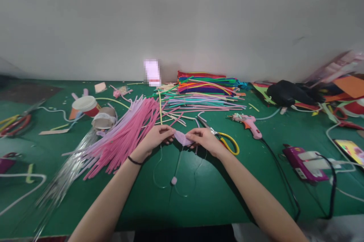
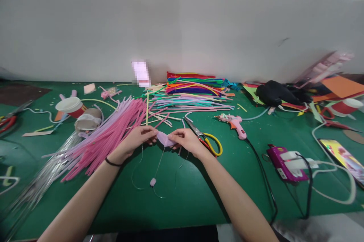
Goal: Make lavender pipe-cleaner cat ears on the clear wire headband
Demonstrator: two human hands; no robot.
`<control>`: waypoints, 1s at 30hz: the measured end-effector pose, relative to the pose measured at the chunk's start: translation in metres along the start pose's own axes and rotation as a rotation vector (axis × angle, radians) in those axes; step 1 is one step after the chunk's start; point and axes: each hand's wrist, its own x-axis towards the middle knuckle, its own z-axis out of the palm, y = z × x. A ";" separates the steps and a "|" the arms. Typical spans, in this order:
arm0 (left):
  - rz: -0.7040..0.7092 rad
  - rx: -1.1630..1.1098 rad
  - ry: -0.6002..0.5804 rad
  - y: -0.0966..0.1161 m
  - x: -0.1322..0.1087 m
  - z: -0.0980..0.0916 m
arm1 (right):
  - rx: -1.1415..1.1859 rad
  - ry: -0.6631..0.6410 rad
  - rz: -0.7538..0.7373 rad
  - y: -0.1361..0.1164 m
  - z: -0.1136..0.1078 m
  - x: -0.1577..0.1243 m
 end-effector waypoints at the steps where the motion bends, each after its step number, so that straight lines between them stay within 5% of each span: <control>1: -0.004 0.001 0.001 0.000 0.000 0.000 | -0.008 -0.007 0.000 0.000 0.001 -0.001; 9: -0.019 -0.008 -0.022 0.001 -0.002 0.000 | -0.164 0.044 -0.105 -0.001 0.003 -0.001; 30: -0.188 -0.109 -0.042 -0.001 -0.004 0.011 | -0.214 0.022 -0.075 0.001 0.002 -0.001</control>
